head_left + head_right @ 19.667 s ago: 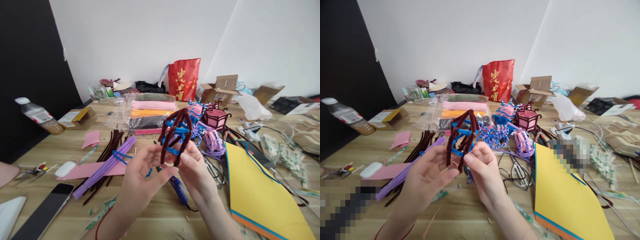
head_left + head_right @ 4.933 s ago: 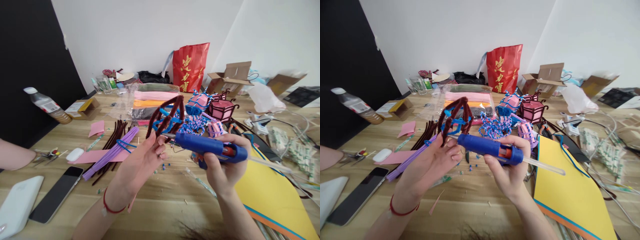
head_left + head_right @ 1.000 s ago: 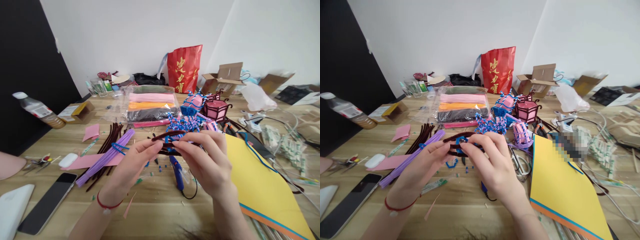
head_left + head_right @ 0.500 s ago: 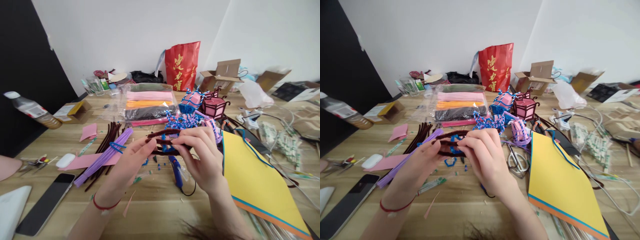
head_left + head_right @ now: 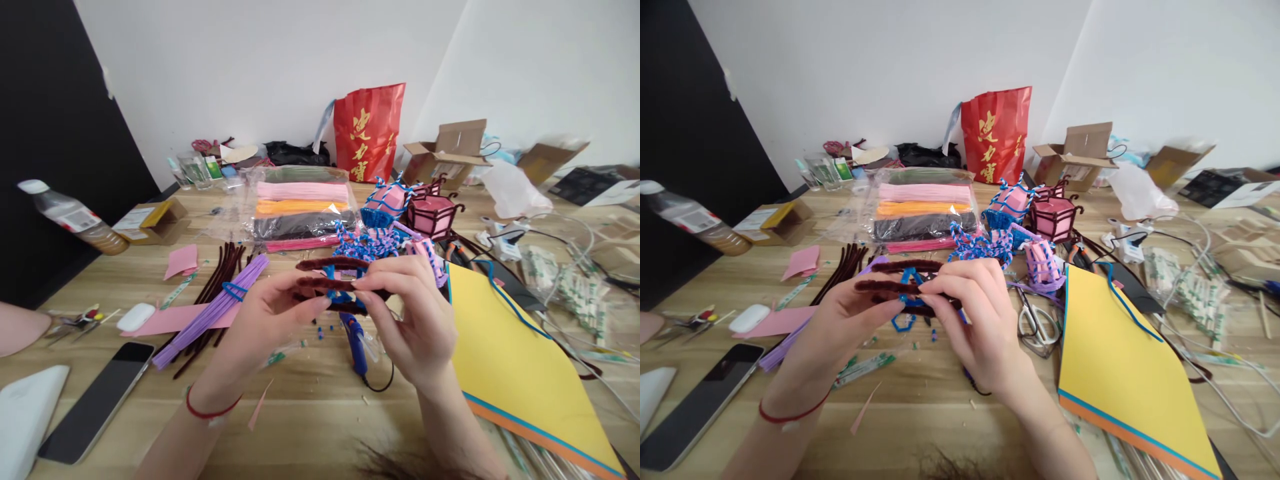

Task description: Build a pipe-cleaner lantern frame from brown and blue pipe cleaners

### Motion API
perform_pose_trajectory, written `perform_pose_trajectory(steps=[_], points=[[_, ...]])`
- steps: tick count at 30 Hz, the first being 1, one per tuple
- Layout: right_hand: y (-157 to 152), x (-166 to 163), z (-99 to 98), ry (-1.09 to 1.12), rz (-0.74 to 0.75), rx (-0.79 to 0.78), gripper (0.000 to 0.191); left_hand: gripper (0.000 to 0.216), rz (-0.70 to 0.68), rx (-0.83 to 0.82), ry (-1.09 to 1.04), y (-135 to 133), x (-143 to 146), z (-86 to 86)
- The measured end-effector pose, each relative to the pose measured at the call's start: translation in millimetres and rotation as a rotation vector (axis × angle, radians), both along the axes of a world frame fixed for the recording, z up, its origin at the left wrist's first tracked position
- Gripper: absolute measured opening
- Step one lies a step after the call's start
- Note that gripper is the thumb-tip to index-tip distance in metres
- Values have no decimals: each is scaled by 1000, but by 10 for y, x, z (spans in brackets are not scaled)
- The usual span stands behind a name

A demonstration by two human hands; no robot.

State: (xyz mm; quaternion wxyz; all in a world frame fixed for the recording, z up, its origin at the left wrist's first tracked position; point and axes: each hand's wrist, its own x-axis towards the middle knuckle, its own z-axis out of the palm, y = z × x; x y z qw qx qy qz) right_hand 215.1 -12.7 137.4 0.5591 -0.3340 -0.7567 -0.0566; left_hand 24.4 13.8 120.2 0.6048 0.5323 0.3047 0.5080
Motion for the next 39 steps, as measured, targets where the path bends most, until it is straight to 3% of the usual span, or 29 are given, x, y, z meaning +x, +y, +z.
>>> perform_pose_trajectory(steps=[5, 12, 20, 39], points=[[26, 49, 8, -32, 72, 60, 22, 22, 41, 9, 10, 6, -37, -29], [52, 85, 11, -121, 93, 179, 14, 19, 7, -48, -69, -67, -26, 138], [8, 56, -15, -99, 40, 176, 18, 16, 54, -7, -32, -109, -15, 132], [-7, 73, -21, -119, 32, 181, 17, 20, -6, 20, -44, -143, -15, 173]])
